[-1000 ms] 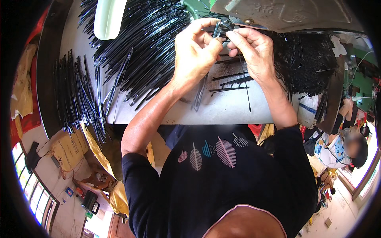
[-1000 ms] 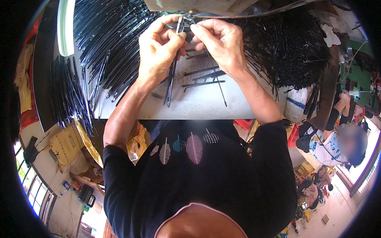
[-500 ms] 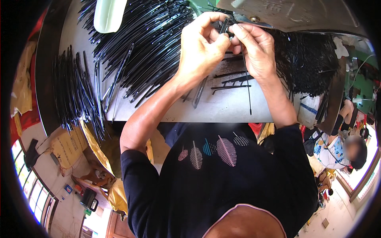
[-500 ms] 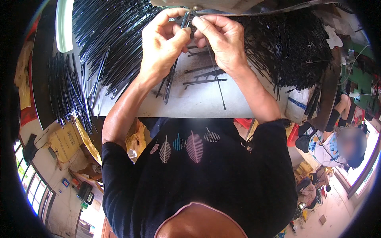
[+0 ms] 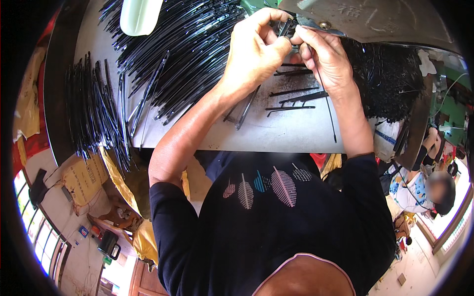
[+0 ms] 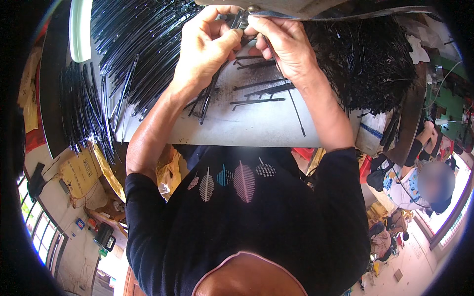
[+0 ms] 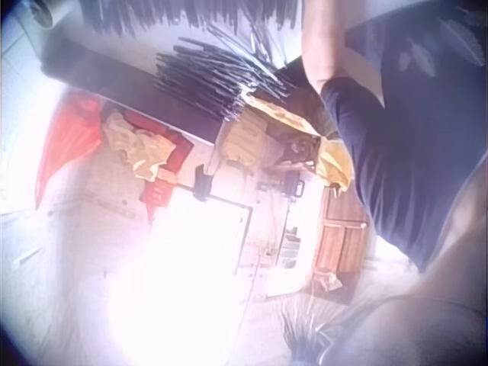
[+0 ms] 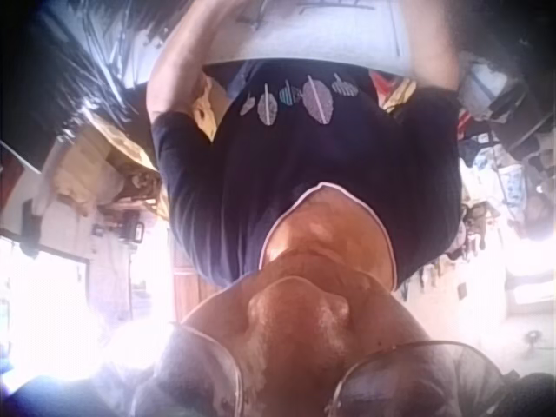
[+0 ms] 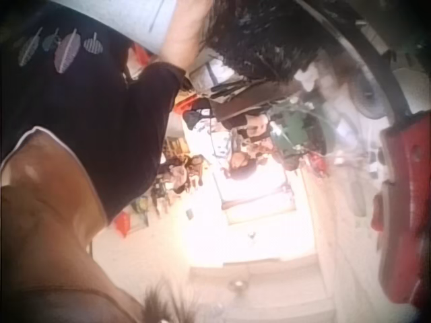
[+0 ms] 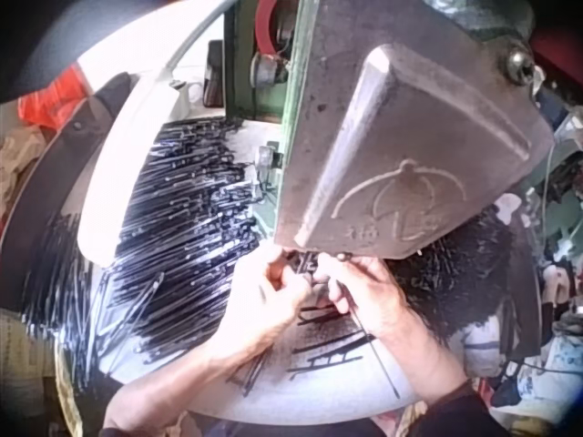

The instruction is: The person assembles umbrella ribs by picking up metal rods and connectors by hand, aligning them, and fastening them using a machine.

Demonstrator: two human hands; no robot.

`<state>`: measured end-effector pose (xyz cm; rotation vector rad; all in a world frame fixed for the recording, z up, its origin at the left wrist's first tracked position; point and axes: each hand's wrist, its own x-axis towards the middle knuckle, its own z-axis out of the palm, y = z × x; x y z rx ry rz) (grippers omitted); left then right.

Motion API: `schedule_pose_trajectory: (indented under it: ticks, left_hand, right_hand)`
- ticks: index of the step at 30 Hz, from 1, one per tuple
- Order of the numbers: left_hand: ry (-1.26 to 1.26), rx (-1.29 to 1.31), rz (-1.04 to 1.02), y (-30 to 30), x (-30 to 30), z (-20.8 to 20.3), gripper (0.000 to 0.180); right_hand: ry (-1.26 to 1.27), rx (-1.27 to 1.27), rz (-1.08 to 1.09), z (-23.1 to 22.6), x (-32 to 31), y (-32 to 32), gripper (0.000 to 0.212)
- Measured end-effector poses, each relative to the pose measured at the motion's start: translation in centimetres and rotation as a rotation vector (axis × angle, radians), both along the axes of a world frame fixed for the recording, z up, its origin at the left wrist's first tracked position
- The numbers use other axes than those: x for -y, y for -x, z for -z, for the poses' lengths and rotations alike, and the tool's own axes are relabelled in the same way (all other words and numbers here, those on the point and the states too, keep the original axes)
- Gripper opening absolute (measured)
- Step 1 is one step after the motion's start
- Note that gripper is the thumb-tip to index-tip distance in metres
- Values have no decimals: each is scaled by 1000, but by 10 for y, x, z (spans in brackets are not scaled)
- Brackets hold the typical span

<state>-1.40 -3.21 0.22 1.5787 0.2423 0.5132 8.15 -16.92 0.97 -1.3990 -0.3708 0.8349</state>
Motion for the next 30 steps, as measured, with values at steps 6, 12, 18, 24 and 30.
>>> schedule_pose_trajectory:
  ticks: [6,12,18,24,30]
  left_hand:
    - [309,-89,89,2,-2,-10,28]
    - [448,-89,117,-2,2,-2,33]
    - [461,-70,65,-3,6,-7,32]
    - [608,-133,25,0,7,-46,15]
    - [356,-180,13,-6,0,-28,17]
  right_hand:
    - [124,15,-185,-6,6,-1,26]
    - [118,-150,-338,1,15,36,40]
    - [72,-201,-310,0,14,39,41]
    - [59,-156,-291,-7,10,35,42]
    - [56,-116,-298,-4,7,28,42]
